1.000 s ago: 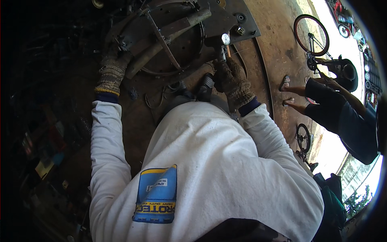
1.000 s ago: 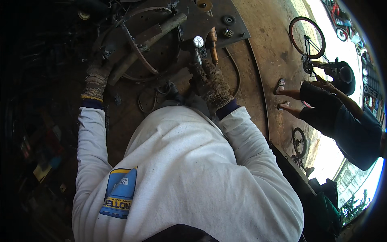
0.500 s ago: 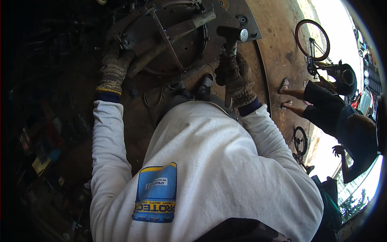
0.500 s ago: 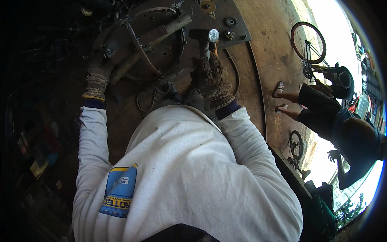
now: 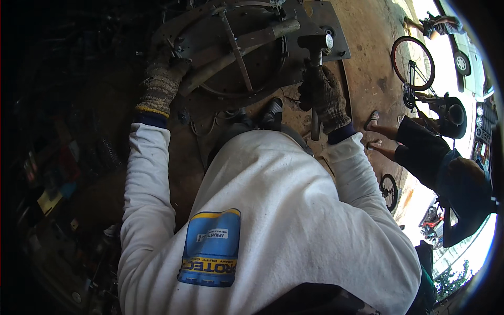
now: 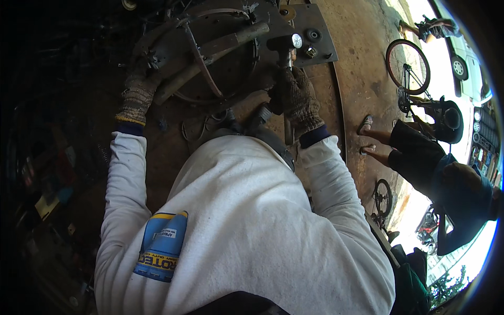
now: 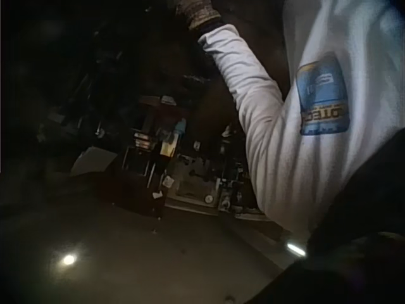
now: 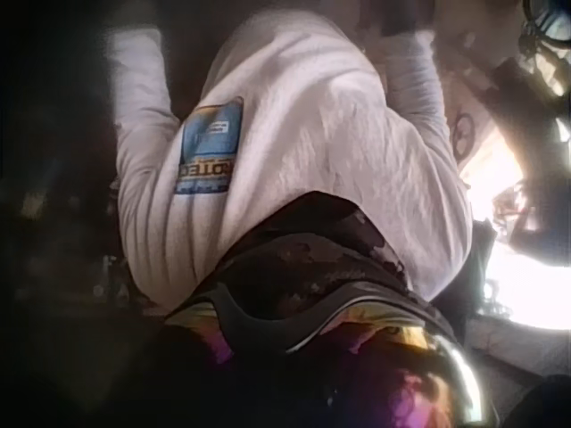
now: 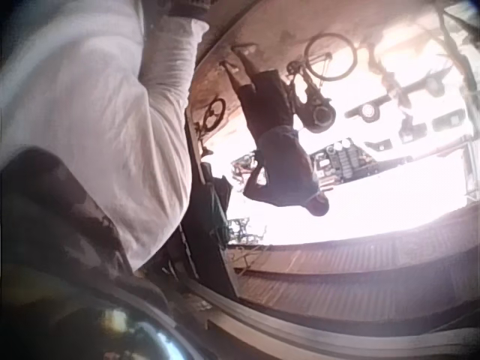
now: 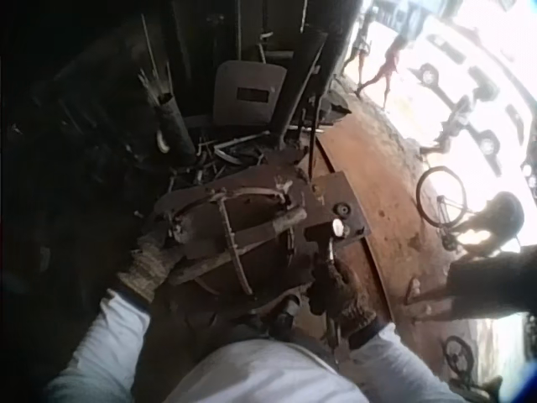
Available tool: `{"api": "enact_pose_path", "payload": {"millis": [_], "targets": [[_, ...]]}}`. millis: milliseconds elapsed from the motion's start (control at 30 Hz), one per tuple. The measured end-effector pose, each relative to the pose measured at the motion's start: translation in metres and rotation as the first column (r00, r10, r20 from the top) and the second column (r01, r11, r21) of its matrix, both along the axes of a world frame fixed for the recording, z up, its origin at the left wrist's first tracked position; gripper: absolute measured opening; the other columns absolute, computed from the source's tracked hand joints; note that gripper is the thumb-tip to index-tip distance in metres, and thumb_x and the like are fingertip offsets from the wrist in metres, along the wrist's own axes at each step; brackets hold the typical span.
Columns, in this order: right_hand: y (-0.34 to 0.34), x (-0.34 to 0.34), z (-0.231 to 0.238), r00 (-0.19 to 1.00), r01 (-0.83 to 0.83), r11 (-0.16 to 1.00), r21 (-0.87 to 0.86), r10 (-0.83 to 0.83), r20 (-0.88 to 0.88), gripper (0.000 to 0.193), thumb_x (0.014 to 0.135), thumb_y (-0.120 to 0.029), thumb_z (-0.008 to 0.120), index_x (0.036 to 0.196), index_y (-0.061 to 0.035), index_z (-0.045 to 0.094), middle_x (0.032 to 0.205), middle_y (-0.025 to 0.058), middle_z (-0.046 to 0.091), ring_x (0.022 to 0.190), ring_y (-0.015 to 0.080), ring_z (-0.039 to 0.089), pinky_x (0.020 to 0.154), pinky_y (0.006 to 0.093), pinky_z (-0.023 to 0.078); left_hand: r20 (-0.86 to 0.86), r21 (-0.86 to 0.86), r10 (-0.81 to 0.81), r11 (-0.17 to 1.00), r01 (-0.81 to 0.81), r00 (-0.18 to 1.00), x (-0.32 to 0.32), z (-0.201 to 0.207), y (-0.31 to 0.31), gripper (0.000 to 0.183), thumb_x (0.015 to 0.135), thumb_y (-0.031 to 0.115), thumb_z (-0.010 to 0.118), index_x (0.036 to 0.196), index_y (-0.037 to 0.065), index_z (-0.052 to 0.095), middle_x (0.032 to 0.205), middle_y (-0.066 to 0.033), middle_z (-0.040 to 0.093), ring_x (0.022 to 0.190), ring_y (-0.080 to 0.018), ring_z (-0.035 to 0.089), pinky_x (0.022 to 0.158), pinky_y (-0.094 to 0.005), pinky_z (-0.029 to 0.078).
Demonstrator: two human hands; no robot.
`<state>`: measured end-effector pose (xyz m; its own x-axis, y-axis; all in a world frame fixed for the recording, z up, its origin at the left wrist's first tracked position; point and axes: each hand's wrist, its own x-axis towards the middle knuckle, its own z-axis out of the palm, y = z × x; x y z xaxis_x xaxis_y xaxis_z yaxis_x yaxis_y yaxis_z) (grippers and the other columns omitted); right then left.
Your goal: The person shapes and fits metal rods into a circular fabrication jig, using a hammer to adjust the position and shape of the metal components against the jig.
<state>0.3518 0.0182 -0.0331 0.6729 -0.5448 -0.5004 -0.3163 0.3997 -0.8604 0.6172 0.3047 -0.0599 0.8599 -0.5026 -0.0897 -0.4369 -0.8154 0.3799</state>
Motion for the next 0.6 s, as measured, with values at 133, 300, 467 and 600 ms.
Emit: {"api": "enact_pose_path", "payload": {"millis": [133, 300, 467, 600], "targets": [[0.007, -0.014, -0.007, 0.986, -0.123, 0.97, -0.209, 0.143, 0.084, 0.033, 0.103, -0.039, 0.052, 0.11, -0.0081, 0.062, 0.07, 0.0004, 0.057, 0.052, 0.0127, 0.056, 0.043, 0.029, 0.043, 0.149, 0.028, -0.057, 0.998, 0.054, 0.987, -0.002, 0.002, 0.006, 0.06, 0.087, 0.035, 0.07, 0.138, 0.006, 0.053, 0.123, -0.0195, 0.062, 0.112, -0.0346, 0.06, 0.099, -0.0413, 0.047], [0.016, -0.021, 0.0, 0.998, 0.037, 0.998, -0.048, -0.039, -0.045, 0.027, 0.099, -0.033, 0.059, 0.105, -0.0062, 0.061, 0.067, 0.0046, 0.061, 0.049, 0.0147, 0.057, 0.043, 0.0288, 0.043, -0.333, -0.509, 0.127, 0.81, -0.292, 0.934, -0.012, 0.021, 0.036, 0.042, 0.095, 0.024, 0.066, 0.132, 0.006, 0.058, 0.109, -0.0086, 0.066, 0.096, -0.0161, 0.06, 0.09, -0.0307, 0.049], [0.006, -0.023, -0.001, 0.995, 0.101, 0.993, 0.055, -0.101, -0.011, 0.026, 0.097, -0.032, 0.063, 0.104, -0.0063, 0.062, 0.068, 0.0025, 0.06, 0.049, 0.0135, 0.055, 0.043, 0.0283, 0.044, -0.24, -0.526, 0.1, 0.823, -0.216, 0.966, -0.062, 0.034, 0.057, 0.039, 0.092, 0.019, 0.069, 0.128, 0.007, 0.06, 0.112, -0.0049, 0.063, 0.095, -0.0107, 0.059, 0.088, -0.0275, 0.049], [-0.004, -0.016, -0.001, 0.995, -0.024, 0.995, -0.098, 0.015, -0.098, 0.022, 0.096, -0.029, 0.065, 0.103, -0.0077, 0.062, 0.069, 0.0024, 0.059, 0.047, 0.0142, 0.053, 0.041, 0.0288, 0.042, 0.147, -0.274, -0.013, 0.96, 0.053, 0.989, -0.09, 0.029, 0.045, 0.048, 0.085, 0.025, 0.075, 0.127, 0.007, 0.06, 0.116, -0.0114, 0.061, 0.101, -0.0232, 0.061, 0.091, -0.0372, 0.049]]}}
